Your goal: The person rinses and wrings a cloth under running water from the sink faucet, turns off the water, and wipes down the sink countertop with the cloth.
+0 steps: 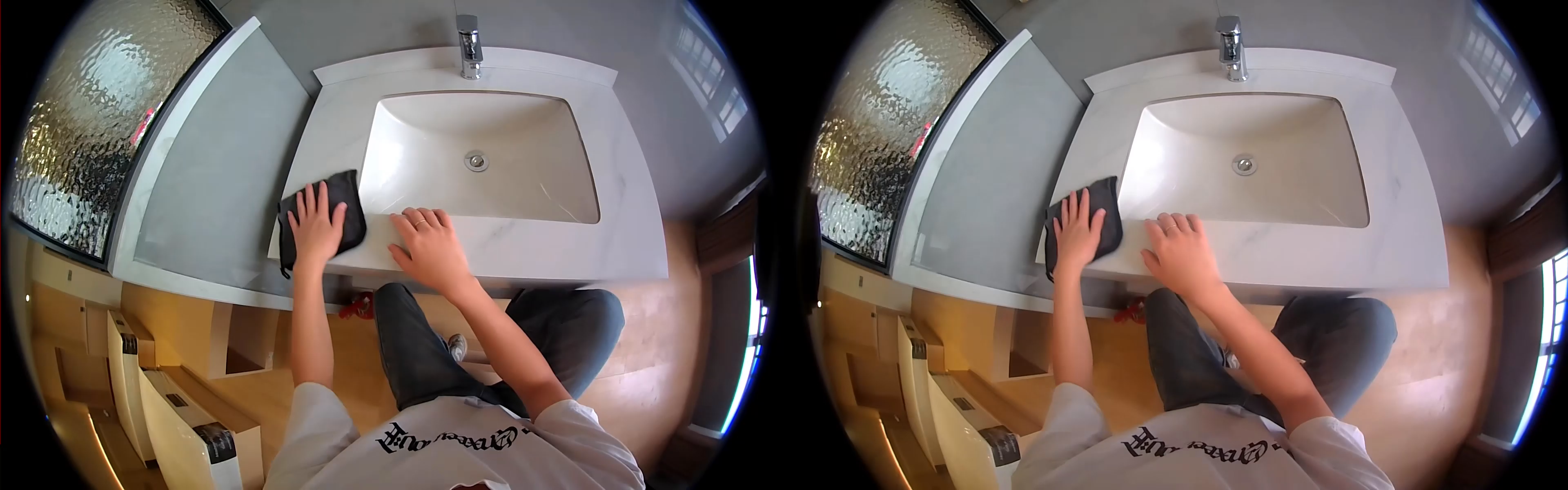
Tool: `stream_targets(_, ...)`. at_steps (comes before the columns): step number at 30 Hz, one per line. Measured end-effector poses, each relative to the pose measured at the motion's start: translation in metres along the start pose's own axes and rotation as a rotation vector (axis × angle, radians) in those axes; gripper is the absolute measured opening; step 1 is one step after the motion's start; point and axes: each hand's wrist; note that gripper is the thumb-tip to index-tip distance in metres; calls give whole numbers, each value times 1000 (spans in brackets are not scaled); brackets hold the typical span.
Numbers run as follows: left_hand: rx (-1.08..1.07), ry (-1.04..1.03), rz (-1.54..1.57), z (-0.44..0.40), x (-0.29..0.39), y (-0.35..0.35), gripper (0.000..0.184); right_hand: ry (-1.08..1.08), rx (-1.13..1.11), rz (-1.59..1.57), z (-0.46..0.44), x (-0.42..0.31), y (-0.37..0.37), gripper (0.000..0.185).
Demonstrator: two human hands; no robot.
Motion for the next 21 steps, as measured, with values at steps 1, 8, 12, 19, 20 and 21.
stream_targets(1, 18, -26, 8, 15, 5, 3, 65, 16, 25, -6, 0, 0, 0, 43)
stream_targets(8, 70, -133, 5, 59, 22, 20, 65, -4, -44, -38, -5, -4, 11, 48)
stream_targets(12, 50, -198, 36, 7, 16, 12, 66, -33, -14, -29, -9, -7, 11, 55)
stream_targets(19, -33, -183, 15, -176, 38, -23, 68, -52, -59, -12, -12, -11, 16, 54)
stream_targets(20, -37, -158, 12, -200, 44, -28, 68, -61, -52, 1, -12, -12, 15, 54)
stream_targets(21, -34, -132, 22, -223, 54, -35, 69, -73, -57, -14, -12, -12, 15, 54)
Point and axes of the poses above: each hand's wrist, its own z-axis away from the middle knuckle, its own y-axis out of the back of the hand, x = y × z, and after that the axes turned 7 degrees about -z, right-handed
